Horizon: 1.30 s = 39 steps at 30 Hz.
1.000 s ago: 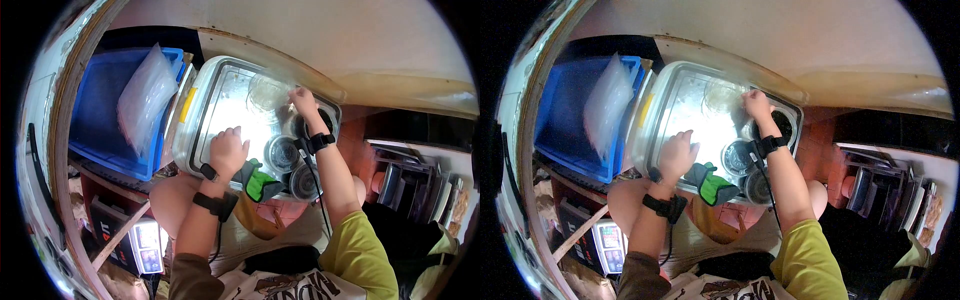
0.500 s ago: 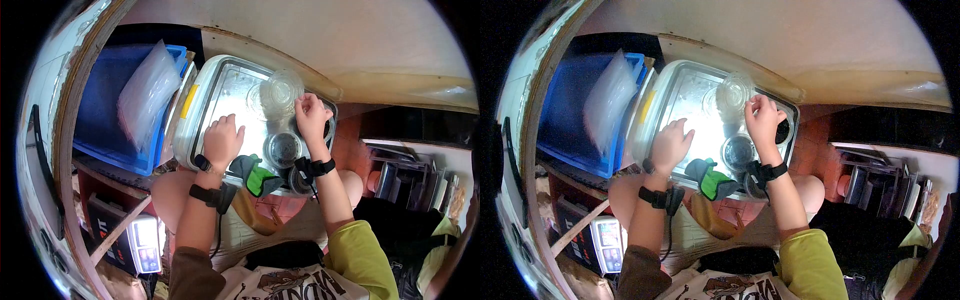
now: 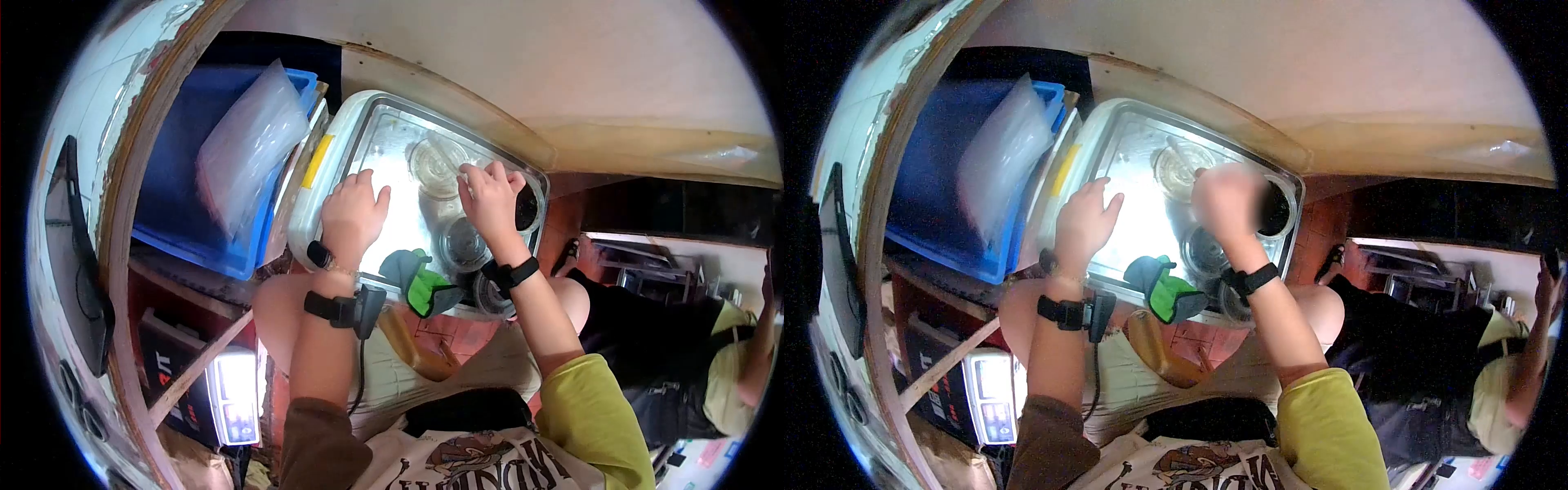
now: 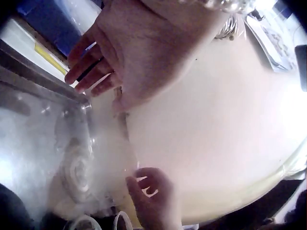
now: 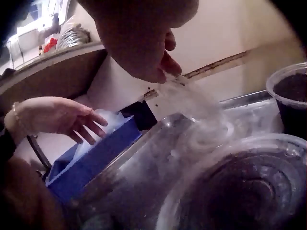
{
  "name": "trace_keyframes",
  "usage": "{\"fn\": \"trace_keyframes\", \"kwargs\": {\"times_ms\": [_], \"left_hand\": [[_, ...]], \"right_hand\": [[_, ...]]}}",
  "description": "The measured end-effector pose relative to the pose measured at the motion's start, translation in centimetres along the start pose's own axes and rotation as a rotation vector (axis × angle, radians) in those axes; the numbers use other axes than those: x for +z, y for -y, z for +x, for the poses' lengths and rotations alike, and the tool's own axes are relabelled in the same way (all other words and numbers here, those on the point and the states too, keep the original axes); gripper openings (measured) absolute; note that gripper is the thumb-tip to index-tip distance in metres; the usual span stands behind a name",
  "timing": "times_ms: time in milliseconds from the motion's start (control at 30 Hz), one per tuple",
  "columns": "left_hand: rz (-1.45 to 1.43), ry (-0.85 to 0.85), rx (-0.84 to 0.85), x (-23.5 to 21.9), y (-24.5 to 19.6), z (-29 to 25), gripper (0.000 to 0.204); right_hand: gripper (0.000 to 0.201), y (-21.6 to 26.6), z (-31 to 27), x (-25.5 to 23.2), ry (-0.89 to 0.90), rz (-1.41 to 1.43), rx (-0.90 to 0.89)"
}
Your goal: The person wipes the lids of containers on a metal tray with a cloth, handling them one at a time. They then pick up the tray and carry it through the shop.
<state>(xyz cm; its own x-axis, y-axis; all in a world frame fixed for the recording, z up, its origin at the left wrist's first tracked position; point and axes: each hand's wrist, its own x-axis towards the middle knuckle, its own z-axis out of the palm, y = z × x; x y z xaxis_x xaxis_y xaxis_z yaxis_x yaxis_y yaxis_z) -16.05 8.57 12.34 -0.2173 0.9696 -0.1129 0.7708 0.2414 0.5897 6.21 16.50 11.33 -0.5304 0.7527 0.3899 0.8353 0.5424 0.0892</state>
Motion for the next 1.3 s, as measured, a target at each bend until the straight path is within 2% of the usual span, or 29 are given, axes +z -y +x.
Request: {"fn": "trace_keyframes", "kwargs": {"times_ms": [167,367,433,533,667,733,767,833,933,1000,1100,1133,1200,1267,1300], "left_hand": [[-0.032,-0.007,-0.006,-0.3,0.3,0.0,0.044],[-0.032,0.006,-0.008,-0.8,0.3,0.2,0.043],[-0.037,-0.021,0.002,-0.8,0.3,0.0,0.042],[-0.048,-0.020,0.006,-1.1,0.2,0.0,0.042],[-0.141,-0.008,0.006,0.1,0.4,0.5,0.041],[-0.340,0.081,0.020,0.9,0.5,1.0,0.044],[-0.340,0.083,0.021,1.4,0.5,1.2,0.044],[-0.521,0.271,-0.171,2.0,0.1,1.6,0.061],[-0.583,0.271,-0.195,3.0,0.3,2.0,0.071],[-0.814,0.242,-0.246,2.2,-0.1,1.5,0.063],[-0.894,0.218,-0.220,2.1,1.3,1.6,0.056],[-0.927,0.248,-0.211,1.8,1.7,1.7,0.052],[-0.958,0.279,-0.203,0.8,2.4,1.6,0.048],[-0.949,0.238,-0.204,-0.8,2.7,1.5,0.041],[-1.008,0.232,-0.212,-1.6,2.8,1.1,0.039]], "right_hand": [[0.014,0.3,-0.3,-0.3,0.067,-0.048,0.004],[0.014,-1.0,-0.6,0.1,-0.070,0.017,-0.041],[0.014,0.1,-0.3,-1.6,-0.141,0.061,0.025],[0.017,0.2,-0.9,-1.3,-0.134,0.165,0.117],[0.017,0.4,-2.0,-0.6,-0.137,0.181,0.114],[0.018,1.2,-2.4,-0.7,-0.146,0.161,0.078],[0.018,1.6,-2.7,-0.9,-0.145,0.182,0.062],[0.018,2.9,-3.2,-1.7,-0.129,0.176,0.014],[0.024,5.2,-3.9,-2.7,0.013,0.110,-0.057],[0.026,6.2,-4.7,-2.6,-0.014,0.140,-0.171],[0.031,7.5,-5.9,-2.7,-0.011,0.198,-0.199],[0.031,8.1,-6.2,-2.7,-0.011,0.199,-0.195],[0.035,9.4,-6.6,-2.9,-0.107,0.339,-0.044],[0.038,10.1,-8.2,-2.8,0.038,0.528,0.016],[0.039,10.5,-9.3,-2.6,0.153,0.518,0.027]]}}
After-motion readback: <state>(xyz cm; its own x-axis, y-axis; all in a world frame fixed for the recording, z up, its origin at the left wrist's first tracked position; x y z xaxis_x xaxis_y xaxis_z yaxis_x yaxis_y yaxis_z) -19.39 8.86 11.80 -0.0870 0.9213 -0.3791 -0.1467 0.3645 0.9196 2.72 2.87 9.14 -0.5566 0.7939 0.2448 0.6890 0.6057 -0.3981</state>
